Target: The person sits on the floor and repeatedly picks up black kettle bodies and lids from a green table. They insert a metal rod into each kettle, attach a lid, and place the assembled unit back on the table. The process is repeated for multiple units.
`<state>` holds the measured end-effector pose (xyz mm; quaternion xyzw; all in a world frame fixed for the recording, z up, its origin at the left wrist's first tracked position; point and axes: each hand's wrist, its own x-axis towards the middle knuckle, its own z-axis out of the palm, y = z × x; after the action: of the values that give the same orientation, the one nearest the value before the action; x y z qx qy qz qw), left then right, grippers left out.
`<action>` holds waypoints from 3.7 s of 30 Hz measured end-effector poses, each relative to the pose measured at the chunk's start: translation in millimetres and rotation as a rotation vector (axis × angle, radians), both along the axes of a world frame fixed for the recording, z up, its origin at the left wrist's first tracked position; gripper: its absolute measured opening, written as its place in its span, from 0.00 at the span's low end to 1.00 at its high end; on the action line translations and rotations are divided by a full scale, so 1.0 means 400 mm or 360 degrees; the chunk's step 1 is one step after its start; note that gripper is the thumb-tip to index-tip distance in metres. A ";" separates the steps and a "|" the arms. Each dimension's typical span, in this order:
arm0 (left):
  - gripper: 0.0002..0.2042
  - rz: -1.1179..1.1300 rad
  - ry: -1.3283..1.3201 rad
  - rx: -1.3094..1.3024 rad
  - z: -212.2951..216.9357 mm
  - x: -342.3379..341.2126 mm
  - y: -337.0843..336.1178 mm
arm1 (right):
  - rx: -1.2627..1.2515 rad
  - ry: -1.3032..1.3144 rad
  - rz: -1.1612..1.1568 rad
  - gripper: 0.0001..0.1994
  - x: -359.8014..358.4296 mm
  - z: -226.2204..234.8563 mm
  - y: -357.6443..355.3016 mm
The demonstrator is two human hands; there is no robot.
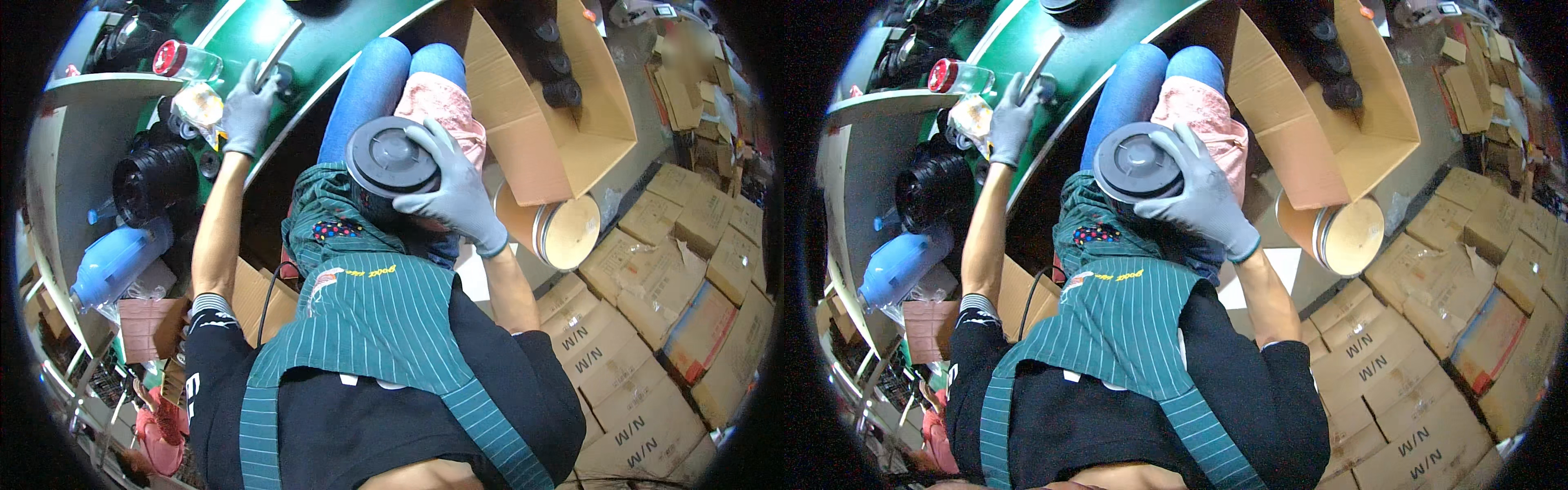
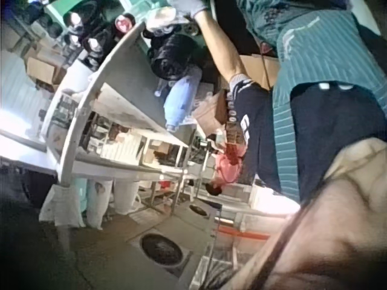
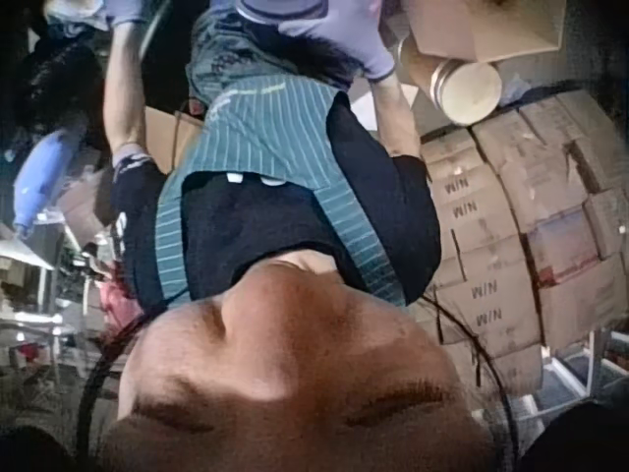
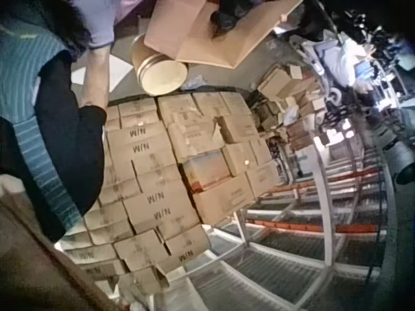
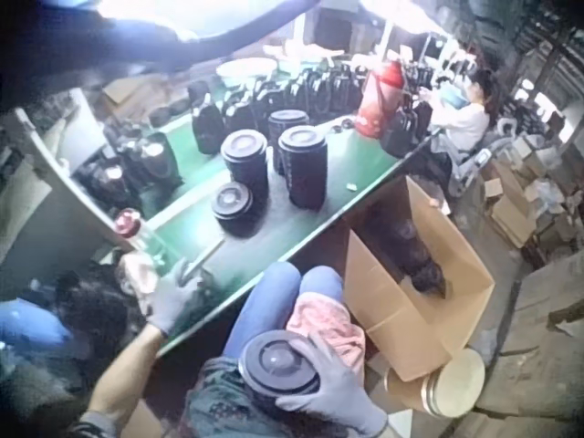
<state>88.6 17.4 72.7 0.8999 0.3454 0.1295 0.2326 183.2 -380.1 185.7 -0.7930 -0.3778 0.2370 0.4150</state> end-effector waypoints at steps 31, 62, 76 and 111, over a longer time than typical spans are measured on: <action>0.30 -0.0417 -0.0979 0.0685 0.374 0.062 0.027 | 0.0763 0.2464 -0.0303 0.39 0.311 -0.078 0.568; 0.18 -0.0224 -0.0015 0.1094 0.423 0.274 0.427 | 0.0511 0.1113 0.0485 0.25 0.242 -0.049 0.404; 0.29 -0.0881 -0.0550 0.0417 0.608 -0.109 -0.006 | 0.0659 -0.0482 0.0875 0.25 0.249 0.225 0.475; 0.30 -0.0058 -0.0842 -0.1058 -0.098 -0.334 -0.013 | 0.0626 0.0193 0.0578 0.48 0.242 0.024 0.638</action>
<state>-45.2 12.1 33.4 0.7177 0.2808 0.2334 0.5930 280.0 -124.8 195.3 -0.6007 -0.5272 0.2767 0.5336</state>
